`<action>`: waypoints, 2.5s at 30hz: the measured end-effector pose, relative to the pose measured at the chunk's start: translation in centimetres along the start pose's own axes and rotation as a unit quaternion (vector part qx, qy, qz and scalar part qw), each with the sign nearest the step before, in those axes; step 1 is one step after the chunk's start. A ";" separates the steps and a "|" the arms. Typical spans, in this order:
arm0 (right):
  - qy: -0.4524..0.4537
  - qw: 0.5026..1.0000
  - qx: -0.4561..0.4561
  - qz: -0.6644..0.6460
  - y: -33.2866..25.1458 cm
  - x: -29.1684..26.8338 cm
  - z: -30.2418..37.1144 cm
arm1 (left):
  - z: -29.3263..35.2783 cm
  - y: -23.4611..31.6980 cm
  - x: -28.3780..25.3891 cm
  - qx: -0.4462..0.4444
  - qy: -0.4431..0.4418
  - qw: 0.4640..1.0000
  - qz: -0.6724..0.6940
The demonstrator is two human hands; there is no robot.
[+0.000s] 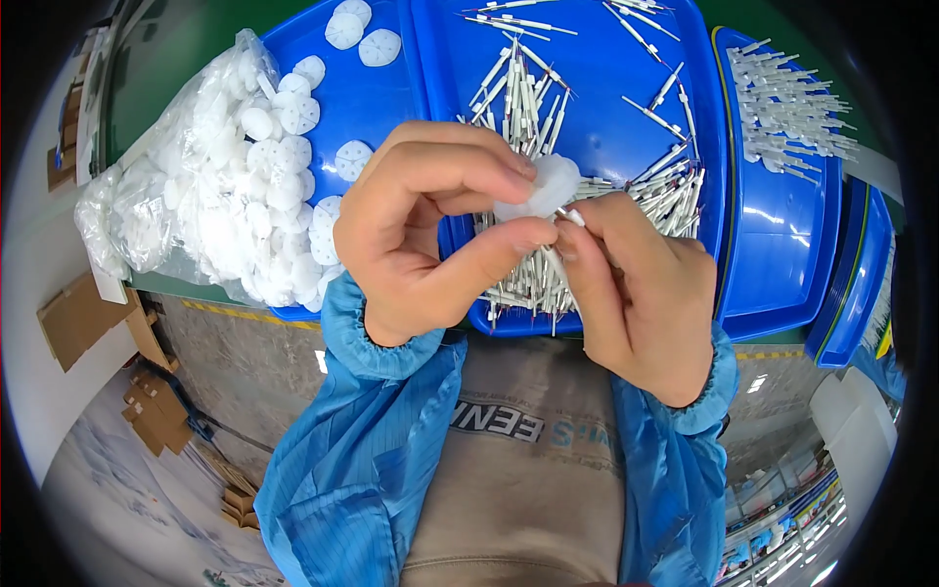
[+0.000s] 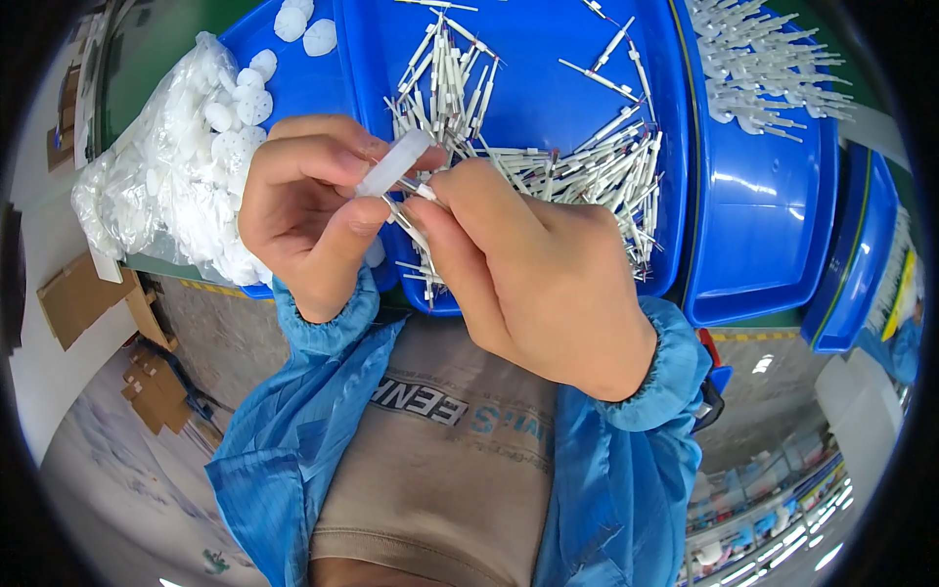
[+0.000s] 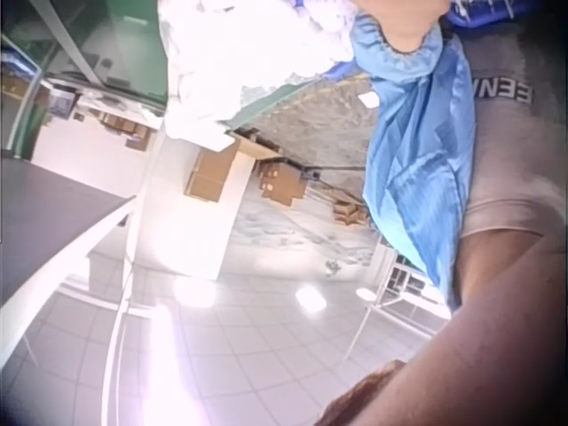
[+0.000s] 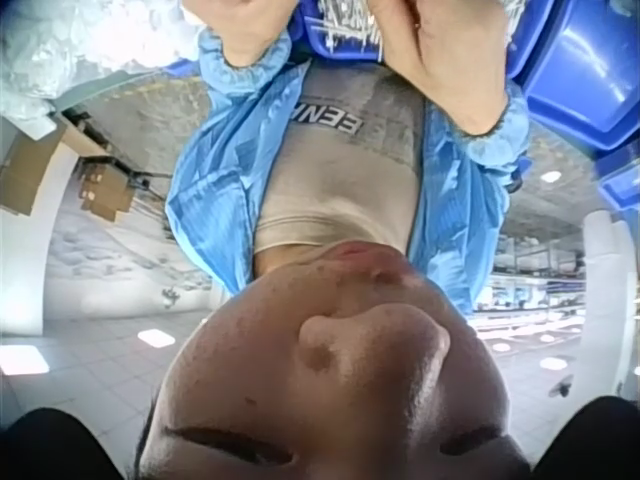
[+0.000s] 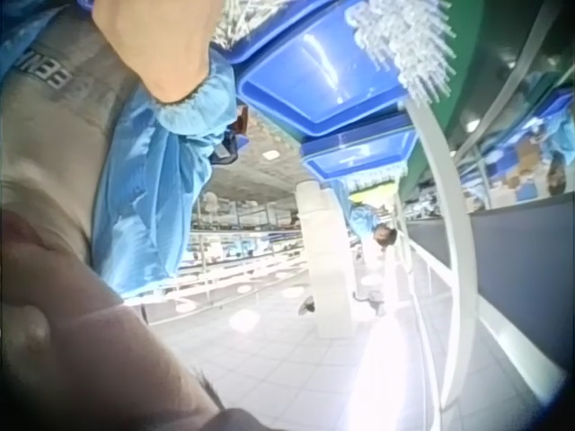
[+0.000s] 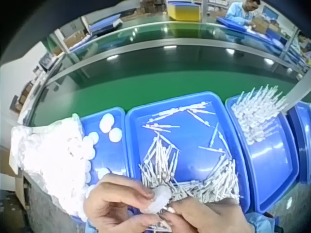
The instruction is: The person assembles small white plastic components by hand, inserting metal pins into a circular plastic base.
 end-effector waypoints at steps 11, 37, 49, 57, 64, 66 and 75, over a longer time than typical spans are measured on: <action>-0.030 0.983 -0.067 -0.167 -0.2 0.3 0.9 | -0.5 2.2 1.9 0.060 -0.078 0.993 -0.062; 0.042 0.998 0.008 0.045 1.6 -4.8 6.5 | 4.4 4.1 10.6 0.301 -0.356 0.862 -0.197; -0.046 0.937 -0.084 0.337 4.9 1.3 16.0 | 2.0 0.9 6.3 0.018 -0.136 0.989 -0.062; -0.081 0.991 -0.016 0.106 4.5 -0.9 14.4 | 2.1 0.7 3.5 -0.072 -0.006 0.991 0.108; 0.043 0.999 0.014 0.014 1.3 -2.5 5.1 | 1.5 0.0 2.3 -0.091 0.049 0.987 0.126; 0.143 0.989 -0.034 0.017 0.0 -2.8 4.0 | 1.2 -0.2 2.6 -0.089 0.025 0.986 0.136; 0.139 0.989 -0.023 0.055 0.2 -2.6 3.4 | 0.8 -1.1 2.9 -0.084 0.031 0.995 0.044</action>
Point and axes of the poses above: each hand's wrist, its own z-axis away from the middle knuckle, its own x-axis out of the palm, y = z × x, the point moved 10 cm from there along -z, towards the middle knuckle, and after that the axes turned 15 degrees about z, right-handed, at the moved point
